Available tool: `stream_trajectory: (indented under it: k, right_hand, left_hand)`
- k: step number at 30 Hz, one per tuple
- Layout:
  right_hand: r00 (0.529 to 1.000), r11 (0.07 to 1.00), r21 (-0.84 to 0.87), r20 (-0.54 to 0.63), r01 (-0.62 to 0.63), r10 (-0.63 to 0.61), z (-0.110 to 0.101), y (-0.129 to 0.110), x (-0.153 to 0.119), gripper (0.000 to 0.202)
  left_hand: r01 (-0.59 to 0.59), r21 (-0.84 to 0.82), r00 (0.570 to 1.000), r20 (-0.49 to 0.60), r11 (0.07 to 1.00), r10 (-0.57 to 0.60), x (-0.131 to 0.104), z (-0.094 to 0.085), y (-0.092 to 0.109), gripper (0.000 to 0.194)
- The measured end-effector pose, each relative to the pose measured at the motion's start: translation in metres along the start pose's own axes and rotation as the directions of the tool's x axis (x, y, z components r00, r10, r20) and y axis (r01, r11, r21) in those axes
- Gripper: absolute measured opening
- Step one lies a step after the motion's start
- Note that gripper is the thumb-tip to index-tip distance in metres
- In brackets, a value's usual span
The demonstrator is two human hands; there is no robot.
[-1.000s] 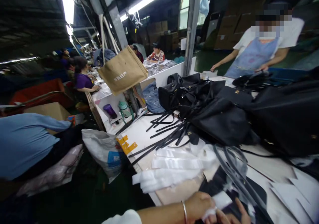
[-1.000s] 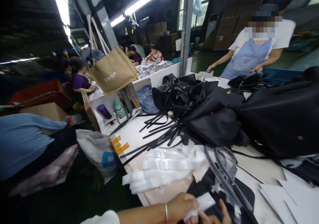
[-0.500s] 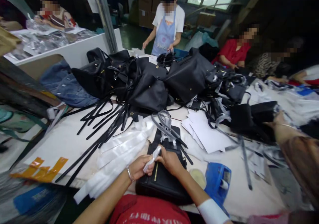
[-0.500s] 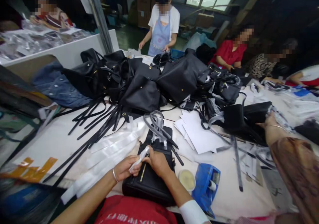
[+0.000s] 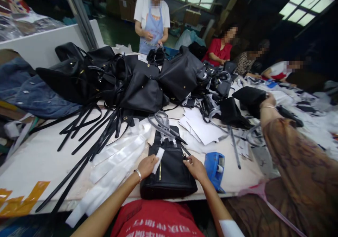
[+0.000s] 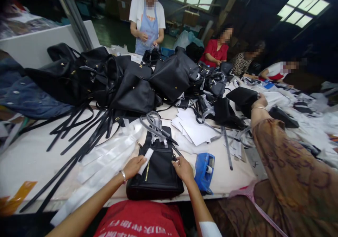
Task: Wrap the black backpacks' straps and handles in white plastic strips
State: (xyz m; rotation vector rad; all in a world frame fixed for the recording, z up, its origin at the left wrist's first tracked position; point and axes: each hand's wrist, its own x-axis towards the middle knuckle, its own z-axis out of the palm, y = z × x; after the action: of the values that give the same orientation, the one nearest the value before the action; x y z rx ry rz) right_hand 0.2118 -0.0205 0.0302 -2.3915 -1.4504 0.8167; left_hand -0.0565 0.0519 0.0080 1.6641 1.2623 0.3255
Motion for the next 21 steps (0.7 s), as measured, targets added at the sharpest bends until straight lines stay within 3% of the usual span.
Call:
stream_trajectory:
  k: [4, 7, 10, 12, 15, 17, 19, 21]
  right_hand:
    - [0.995, 0.993, 0.099, -0.089, 0.059, -0.05, -0.004, -0.007, -0.007, 0.024]
    - [0.985, 0.968, 0.209, -0.136, 0.138, -0.11, -0.012, -0.011, -0.01, 0.023]
    - [0.977, 0.931, 0.307, -0.14, 0.198, -0.162, -0.014, -0.017, -0.015, 0.022]
    - [0.967, 0.91, 0.332, -0.145, 0.247, -0.21, -0.012, -0.023, -0.022, 0.022]
    - [0.92, 0.875, 0.286, -0.167, 0.39, -0.355, -0.007, -0.032, -0.037, 0.023]
    - [0.876, 0.823, 0.302, -0.126, 0.48, -0.465, -0.008, -0.029, -0.044, 0.029]
    - [0.864, 0.781, 0.419, -0.018, 0.463, -0.503, -0.012, -0.015, -0.042, 0.033]
    - [0.906, 0.806, 0.485, 0.059, 0.34, -0.419, -0.02, 0.01, -0.028, 0.028]
  left_hand:
    - [-0.012, 0.262, 1.0, -0.024, 0.965, 0.019, -0.003, 0.007, 0.004, 0.034]
    - [0.011, 0.299, 0.984, -0.172, 0.954, 0.042, -0.009, 0.004, 0.014, 0.032]
    - [-0.119, 0.111, 0.944, -0.295, 0.987, 0.147, -0.016, 0.012, 0.036, 0.031]
    - [-0.183, -0.141, 0.96, -0.238, 0.973, 0.146, -0.018, 0.03, 0.056, 0.036]
    - [-0.021, -0.527, 1.0, -0.016, 0.849, 0.015, -0.017, 0.071, 0.084, 0.042]
    - [0.075, -0.634, 0.996, 0.005, 0.769, -0.093, -0.013, 0.096, 0.095, 0.042]
    - [0.136, -0.695, 0.981, -0.007, 0.706, -0.196, -0.008, 0.111, 0.101, 0.04]
    - [0.223, -0.765, 0.96, 0.066, 0.604, -0.272, -0.004, 0.118, 0.103, 0.042]
